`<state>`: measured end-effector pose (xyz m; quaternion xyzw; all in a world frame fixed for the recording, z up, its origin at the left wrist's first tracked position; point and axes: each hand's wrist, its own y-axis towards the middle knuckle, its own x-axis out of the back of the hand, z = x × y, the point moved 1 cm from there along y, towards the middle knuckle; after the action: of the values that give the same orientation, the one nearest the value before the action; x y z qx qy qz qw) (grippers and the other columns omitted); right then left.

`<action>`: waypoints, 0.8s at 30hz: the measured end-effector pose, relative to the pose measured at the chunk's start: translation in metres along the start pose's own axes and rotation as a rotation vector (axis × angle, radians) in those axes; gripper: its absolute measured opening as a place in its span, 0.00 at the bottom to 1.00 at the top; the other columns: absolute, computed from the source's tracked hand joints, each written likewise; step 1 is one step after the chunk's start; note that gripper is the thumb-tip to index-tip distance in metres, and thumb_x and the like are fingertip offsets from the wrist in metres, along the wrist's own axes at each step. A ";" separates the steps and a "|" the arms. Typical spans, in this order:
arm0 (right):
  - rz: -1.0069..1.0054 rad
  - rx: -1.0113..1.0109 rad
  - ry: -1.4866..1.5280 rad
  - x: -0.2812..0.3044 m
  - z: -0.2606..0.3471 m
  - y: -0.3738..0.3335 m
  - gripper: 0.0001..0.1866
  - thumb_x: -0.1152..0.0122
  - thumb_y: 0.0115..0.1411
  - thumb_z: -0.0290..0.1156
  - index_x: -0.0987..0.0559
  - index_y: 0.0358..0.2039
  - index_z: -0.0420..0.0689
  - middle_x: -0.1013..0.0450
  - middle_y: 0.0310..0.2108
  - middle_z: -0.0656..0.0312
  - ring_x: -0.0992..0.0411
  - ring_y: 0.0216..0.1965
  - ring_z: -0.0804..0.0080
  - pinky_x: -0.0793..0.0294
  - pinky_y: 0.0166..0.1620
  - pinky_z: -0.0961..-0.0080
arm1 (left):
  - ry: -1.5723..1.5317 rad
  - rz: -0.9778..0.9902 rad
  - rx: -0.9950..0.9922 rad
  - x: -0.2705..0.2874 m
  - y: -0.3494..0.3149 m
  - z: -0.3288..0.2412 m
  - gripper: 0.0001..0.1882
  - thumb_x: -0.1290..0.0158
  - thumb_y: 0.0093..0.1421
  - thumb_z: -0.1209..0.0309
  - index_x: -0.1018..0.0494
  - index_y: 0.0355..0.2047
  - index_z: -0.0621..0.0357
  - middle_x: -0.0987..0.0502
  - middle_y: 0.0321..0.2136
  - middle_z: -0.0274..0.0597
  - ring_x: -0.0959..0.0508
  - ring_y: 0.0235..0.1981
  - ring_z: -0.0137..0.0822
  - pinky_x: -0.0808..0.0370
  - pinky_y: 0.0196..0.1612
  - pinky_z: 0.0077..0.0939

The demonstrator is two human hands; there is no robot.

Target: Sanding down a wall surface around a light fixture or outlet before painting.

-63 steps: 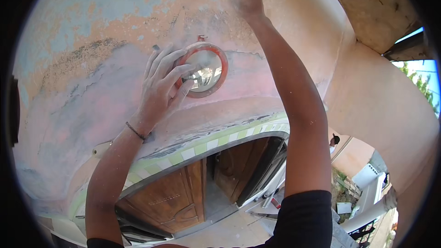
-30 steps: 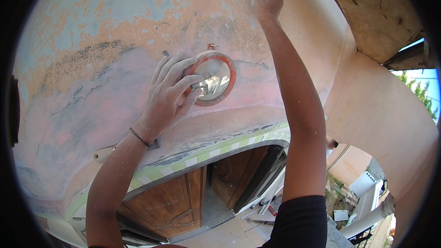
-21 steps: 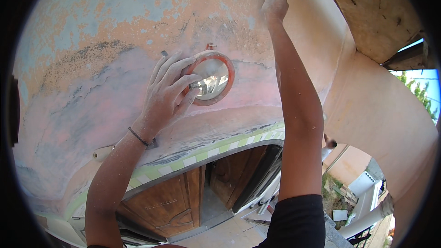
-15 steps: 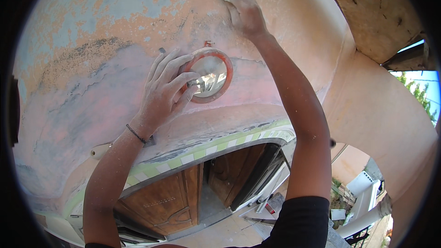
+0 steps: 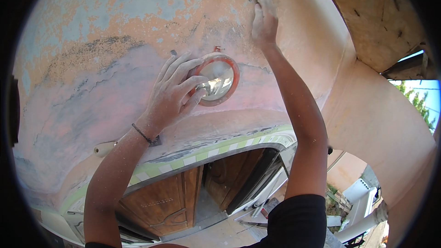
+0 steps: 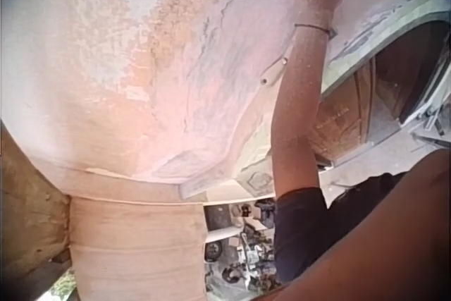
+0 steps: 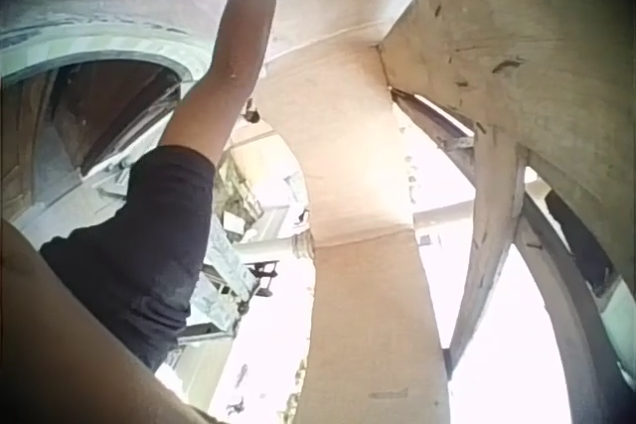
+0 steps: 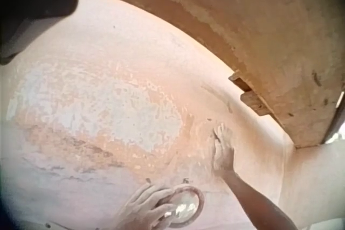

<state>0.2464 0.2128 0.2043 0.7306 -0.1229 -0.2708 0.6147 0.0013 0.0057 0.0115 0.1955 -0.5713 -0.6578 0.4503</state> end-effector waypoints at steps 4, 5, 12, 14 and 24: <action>0.501 0.643 0.023 0.024 0.054 -0.051 0.25 0.56 0.72 0.30 0.28 0.67 0.42 0.36 0.70 0.47 0.39 0.72 0.51 0.44 0.74 0.66 | -0.011 0.008 0.025 -0.001 0.000 0.003 0.12 0.36 0.58 0.68 0.21 0.43 0.52 0.27 0.59 0.45 0.33 0.66 0.51 0.39 0.72 0.54; 0.489 0.609 0.028 0.028 0.058 -0.054 0.25 0.55 0.71 0.29 0.28 0.67 0.42 0.36 0.70 0.47 0.39 0.72 0.51 0.43 0.73 0.65 | -0.011 -0.006 0.017 0.000 -0.001 0.002 0.13 0.36 0.58 0.67 0.21 0.43 0.51 0.27 0.59 0.45 0.32 0.66 0.51 0.39 0.71 0.54; 0.356 0.467 0.085 0.015 0.055 -0.035 0.27 0.47 0.67 0.23 0.28 0.67 0.42 0.35 0.69 0.47 0.40 0.72 0.52 0.41 0.72 0.61 | -0.001 0.011 0.018 -0.006 -0.002 0.003 0.13 0.36 0.58 0.67 0.21 0.43 0.51 0.27 0.59 0.44 0.32 0.66 0.52 0.39 0.71 0.54; 0.355 0.445 0.090 0.017 0.049 -0.020 0.28 0.44 0.65 0.22 0.28 0.67 0.43 0.34 0.69 0.49 0.38 0.71 0.51 0.40 0.72 0.58 | 0.013 -0.013 -0.001 -0.002 0.000 -0.002 0.13 0.36 0.57 0.69 0.22 0.43 0.52 0.27 0.59 0.44 0.32 0.66 0.49 0.39 0.72 0.53; 0.374 0.015 0.311 0.001 0.063 0.016 0.24 0.51 0.69 0.20 0.27 0.65 0.41 0.33 0.68 0.49 0.38 0.71 0.50 0.39 0.71 0.63 | -0.011 0.002 -0.010 -0.002 0.001 0.000 0.13 0.36 0.57 0.70 0.22 0.43 0.51 0.28 0.59 0.43 0.32 0.66 0.49 0.39 0.72 0.53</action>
<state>0.2152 0.1561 0.2132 0.7326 -0.1620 -0.0354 0.6602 0.0029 0.0069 0.0123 0.1890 -0.5704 -0.6613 0.4490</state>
